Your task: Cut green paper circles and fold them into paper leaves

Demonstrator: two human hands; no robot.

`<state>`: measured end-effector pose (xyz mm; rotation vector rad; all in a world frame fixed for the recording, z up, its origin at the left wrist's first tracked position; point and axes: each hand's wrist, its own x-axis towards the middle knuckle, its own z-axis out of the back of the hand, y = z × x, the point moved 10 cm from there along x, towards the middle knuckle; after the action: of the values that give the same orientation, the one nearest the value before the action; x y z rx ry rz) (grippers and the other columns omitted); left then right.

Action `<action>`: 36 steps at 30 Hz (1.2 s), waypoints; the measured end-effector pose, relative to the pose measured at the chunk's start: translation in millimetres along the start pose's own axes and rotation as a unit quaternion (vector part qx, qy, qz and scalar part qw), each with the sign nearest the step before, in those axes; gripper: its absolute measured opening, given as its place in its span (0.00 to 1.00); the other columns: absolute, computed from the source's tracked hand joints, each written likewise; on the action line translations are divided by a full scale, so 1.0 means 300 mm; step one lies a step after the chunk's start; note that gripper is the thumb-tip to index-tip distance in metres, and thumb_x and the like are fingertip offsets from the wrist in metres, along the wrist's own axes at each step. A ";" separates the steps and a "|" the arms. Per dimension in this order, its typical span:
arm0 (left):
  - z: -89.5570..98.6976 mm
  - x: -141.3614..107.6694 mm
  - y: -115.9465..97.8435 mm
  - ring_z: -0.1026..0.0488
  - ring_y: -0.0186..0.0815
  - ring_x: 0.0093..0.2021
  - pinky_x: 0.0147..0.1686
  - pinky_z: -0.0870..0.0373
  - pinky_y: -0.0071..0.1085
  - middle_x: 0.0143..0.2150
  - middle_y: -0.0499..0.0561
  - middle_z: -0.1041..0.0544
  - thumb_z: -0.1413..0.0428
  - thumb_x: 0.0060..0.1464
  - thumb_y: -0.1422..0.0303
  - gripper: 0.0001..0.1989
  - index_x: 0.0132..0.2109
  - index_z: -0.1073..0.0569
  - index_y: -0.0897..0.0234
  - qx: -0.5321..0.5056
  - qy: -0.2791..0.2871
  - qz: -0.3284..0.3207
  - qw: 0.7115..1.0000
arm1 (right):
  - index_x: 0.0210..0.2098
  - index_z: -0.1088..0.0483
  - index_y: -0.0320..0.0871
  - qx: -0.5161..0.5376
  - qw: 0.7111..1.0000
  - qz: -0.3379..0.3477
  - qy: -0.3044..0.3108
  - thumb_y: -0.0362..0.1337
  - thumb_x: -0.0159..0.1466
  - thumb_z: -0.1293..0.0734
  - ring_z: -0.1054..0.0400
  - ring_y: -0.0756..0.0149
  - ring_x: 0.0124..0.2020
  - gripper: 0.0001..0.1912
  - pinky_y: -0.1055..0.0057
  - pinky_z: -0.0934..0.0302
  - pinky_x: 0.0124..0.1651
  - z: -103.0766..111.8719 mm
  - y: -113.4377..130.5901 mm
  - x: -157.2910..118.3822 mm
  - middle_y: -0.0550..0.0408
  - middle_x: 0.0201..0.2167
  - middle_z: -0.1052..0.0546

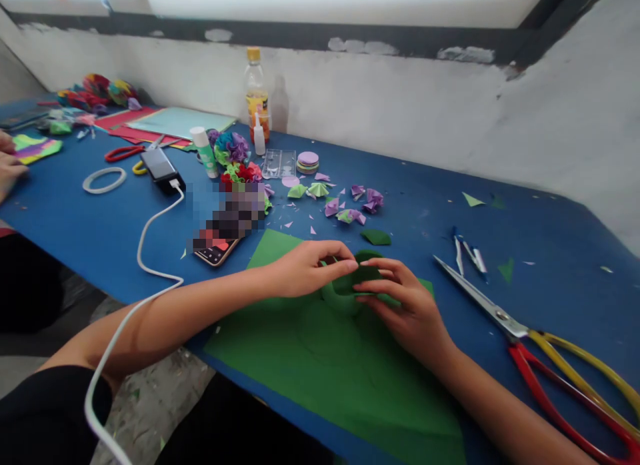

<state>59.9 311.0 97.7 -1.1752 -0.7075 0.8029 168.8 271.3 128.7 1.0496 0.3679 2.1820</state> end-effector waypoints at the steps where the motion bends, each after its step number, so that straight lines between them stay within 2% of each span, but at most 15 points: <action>1: -0.017 -0.006 -0.007 0.30 0.29 0.33 0.31 0.34 0.25 0.35 0.49 0.25 0.43 0.54 0.65 0.09 0.39 0.28 0.67 -0.010 0.023 0.000 1.000 | 0.34 0.27 0.48 0.031 0.999 -0.024 -0.007 0.36 0.62 0.33 0.26 0.63 0.40 0.02 0.67 0.29 0.41 -0.001 -0.013 0.001 0.51 0.41 0.26; 2: -0.033 -0.012 -0.012 0.29 0.30 0.35 0.32 0.33 0.25 0.38 0.50 0.25 0.40 0.51 0.64 0.12 0.41 0.28 0.66 -0.018 0.042 -0.001 0.999 | 0.35 0.29 0.48 0.066 0.996 -0.051 -0.019 0.37 0.61 0.32 0.26 0.64 0.38 0.02 0.68 0.28 0.39 -0.001 -0.029 -0.001 0.52 0.39 0.25; 4: -0.046 -0.019 -0.019 0.28 0.31 0.37 0.34 0.30 0.26 0.41 0.51 0.24 0.36 0.45 0.66 0.17 0.42 0.27 0.66 -0.021 0.052 -0.006 0.998 | 0.42 0.32 0.49 0.129 0.984 -0.103 -0.059 0.39 0.59 0.29 0.25 0.67 0.33 0.12 0.72 0.28 0.34 0.006 -0.061 -0.013 0.56 0.35 0.25; 6: -0.042 -0.020 -0.018 0.28 0.30 0.34 0.35 0.30 0.26 0.38 0.51 0.23 0.36 0.45 0.69 0.15 0.41 0.26 0.67 -0.008 0.035 -0.013 0.999 | 0.46 0.35 0.50 0.159 0.973 -0.142 -0.083 0.40 0.57 0.27 0.25 0.68 0.31 0.20 0.73 0.28 0.32 0.006 -0.083 -0.027 0.59 0.33 0.25; 10: -0.037 -0.017 0.018 0.27 0.29 0.30 0.33 0.29 0.27 0.31 0.49 0.22 0.40 0.49 0.71 0.10 0.40 0.24 0.68 -0.024 0.013 0.009 1.000 | 0.41 0.30 0.46 0.147 0.970 -0.183 -0.069 0.42 0.58 0.28 0.24 0.65 0.34 0.13 0.70 0.27 0.35 -0.006 -0.089 -0.036 0.54 0.34 0.22; 15: -0.045 -0.017 0.052 0.25 0.30 0.30 0.32 0.27 0.27 0.32 0.51 0.19 0.41 0.49 0.72 0.11 0.42 0.23 0.68 -0.066 0.020 0.040 0.997 | 0.38 0.27 0.44 0.151 0.972 -0.176 -0.044 0.39 0.61 0.31 0.25 0.67 0.31 0.07 0.71 0.28 0.34 -0.016 -0.061 -0.023 0.54 0.32 0.21; 21: -0.052 -0.020 0.065 0.22 0.34 0.35 0.30 0.25 0.26 0.34 0.51 0.19 0.41 0.50 0.71 0.11 0.42 0.23 0.67 -0.073 0.026 0.063 0.995 | 0.36 0.26 0.44 0.142 0.971 -0.186 -0.045 0.39 0.60 0.31 0.26 0.68 0.28 0.06 0.71 0.29 0.31 -0.017 -0.066 -0.024 0.55 0.30 0.21; 27: -0.056 -0.025 0.065 0.23 0.32 0.32 0.29 0.25 0.25 0.32 0.51 0.19 0.40 0.48 0.71 0.10 0.40 0.24 0.68 -0.074 0.025 0.065 0.995 | 0.33 0.25 0.45 0.115 0.978 -0.162 -0.061 0.35 0.59 0.31 0.26 0.68 0.29 0.03 0.72 0.31 0.32 -0.001 -0.052 -0.021 0.56 0.30 0.21; 31: -0.062 -0.028 0.079 0.22 0.33 0.34 0.30 0.25 0.26 0.32 0.51 0.20 0.41 0.49 0.71 0.11 0.41 0.24 0.68 -0.085 0.025 0.086 0.992 | 0.33 0.24 0.45 0.111 0.977 -0.175 -0.055 0.36 0.59 0.31 0.26 0.67 0.30 0.03 0.71 0.31 0.31 -0.004 -0.061 -0.020 0.56 0.30 0.20; 36: -0.051 -0.026 0.068 0.23 0.32 0.31 0.29 0.24 0.26 0.30 0.50 0.20 0.40 0.48 0.70 0.11 0.41 0.23 0.68 -0.077 0.013 0.081 0.994 | 0.33 0.24 0.46 0.107 0.972 -0.200 -0.057 0.37 0.58 0.31 0.25 0.66 0.30 0.04 0.71 0.31 0.32 -0.002 -0.080 -0.023 0.56 0.30 0.19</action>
<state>64.7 300.3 73.8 -1.3934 -0.6673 0.8791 182.2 284.1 112.1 1.1006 0.7081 1.7419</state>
